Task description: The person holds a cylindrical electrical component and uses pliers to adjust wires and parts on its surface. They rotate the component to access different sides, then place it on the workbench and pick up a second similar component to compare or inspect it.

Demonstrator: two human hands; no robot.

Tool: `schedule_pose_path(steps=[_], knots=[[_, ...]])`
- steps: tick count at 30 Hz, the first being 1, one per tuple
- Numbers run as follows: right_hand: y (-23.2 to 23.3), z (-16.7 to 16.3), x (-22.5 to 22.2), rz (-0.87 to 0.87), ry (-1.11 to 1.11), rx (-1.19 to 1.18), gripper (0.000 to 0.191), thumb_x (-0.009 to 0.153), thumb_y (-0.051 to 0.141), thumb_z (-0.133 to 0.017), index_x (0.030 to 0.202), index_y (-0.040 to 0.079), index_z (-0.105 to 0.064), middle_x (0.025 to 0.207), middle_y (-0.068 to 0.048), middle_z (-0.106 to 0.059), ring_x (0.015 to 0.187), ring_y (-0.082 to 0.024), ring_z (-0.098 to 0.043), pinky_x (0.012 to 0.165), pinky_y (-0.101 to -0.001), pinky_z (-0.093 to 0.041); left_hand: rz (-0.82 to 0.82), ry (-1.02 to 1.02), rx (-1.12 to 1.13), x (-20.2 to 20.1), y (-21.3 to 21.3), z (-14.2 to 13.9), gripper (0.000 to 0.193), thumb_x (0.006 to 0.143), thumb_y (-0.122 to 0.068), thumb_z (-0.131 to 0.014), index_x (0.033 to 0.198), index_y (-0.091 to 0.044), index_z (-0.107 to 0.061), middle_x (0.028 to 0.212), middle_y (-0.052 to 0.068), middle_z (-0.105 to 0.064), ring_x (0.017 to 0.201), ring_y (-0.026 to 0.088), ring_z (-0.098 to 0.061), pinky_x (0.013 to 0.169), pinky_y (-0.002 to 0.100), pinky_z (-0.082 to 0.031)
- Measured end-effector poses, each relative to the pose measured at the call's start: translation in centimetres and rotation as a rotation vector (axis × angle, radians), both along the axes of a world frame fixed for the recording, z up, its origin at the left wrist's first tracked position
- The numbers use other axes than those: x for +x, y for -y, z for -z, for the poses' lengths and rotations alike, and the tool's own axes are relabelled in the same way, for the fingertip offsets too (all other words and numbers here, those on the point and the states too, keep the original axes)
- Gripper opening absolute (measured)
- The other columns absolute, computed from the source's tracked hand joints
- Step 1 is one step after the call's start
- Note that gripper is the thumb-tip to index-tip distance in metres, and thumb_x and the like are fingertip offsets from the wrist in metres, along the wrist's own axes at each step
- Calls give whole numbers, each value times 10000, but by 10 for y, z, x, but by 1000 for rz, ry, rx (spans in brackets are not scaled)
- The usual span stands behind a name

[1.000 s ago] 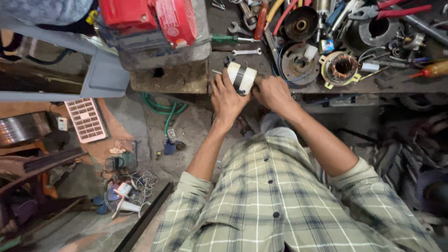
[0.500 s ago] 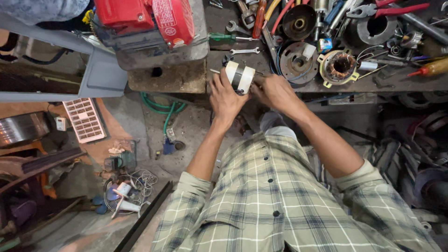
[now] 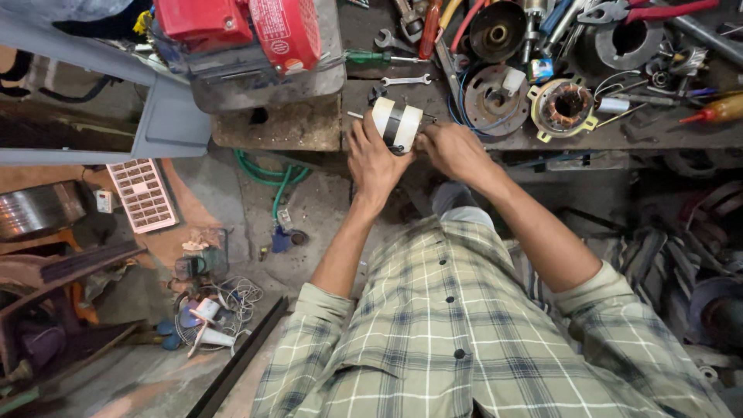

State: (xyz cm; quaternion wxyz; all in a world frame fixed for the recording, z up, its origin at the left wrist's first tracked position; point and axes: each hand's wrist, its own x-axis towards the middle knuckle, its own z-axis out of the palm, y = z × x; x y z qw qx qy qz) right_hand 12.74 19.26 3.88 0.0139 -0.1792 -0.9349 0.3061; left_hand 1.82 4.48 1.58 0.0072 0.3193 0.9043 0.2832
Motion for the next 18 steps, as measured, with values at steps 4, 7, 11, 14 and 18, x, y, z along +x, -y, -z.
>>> schedule_pose_path(steps=[4,7,11,14,18], knots=[[2,2,-1,39,-116,-22,181,917,176,-678,978,18,-741,841,-241,-680,771,-446,-667,684,-525,-530,23,75,-28,-2,1,-1,1034,614,-386,-910,1412,28,-400,1290,243,-496,1229,489,-508,879,578,-531],[11,7,-1,66,-142,216,110,871,148,-696,902,48,-731,830,-186,-692,801,-403,-679,728,-523,-533,23,14,9,-2,-1,0,1023,612,-381,-917,1394,34,-404,1291,251,-496,1212,487,-507,870,573,-533],[23,10,2,43,-286,532,131,842,87,-674,954,31,-710,905,-113,-704,892,-307,-697,854,-517,-557,16,-3,10,-1,-3,3,980,667,-390,-916,1400,22,-412,1276,220,-505,1230,465,-520,928,554,-539],[22,6,3,84,-218,363,165,868,151,-691,964,21,-720,900,-152,-703,860,-351,-688,740,-504,-539,10,18,9,0,0,7,1008,632,-388,-918,1397,24,-408,1269,222,-507,1240,479,-516,952,561,-525],[-1,-4,-3,-92,-38,3,159,986,170,-664,986,26,-731,921,-180,-726,882,-400,-674,712,-491,-523,7,60,9,3,7,11,1069,590,-403,-922,1428,4,-397,1347,254,-497,1228,490,-517,951,567,-511]])
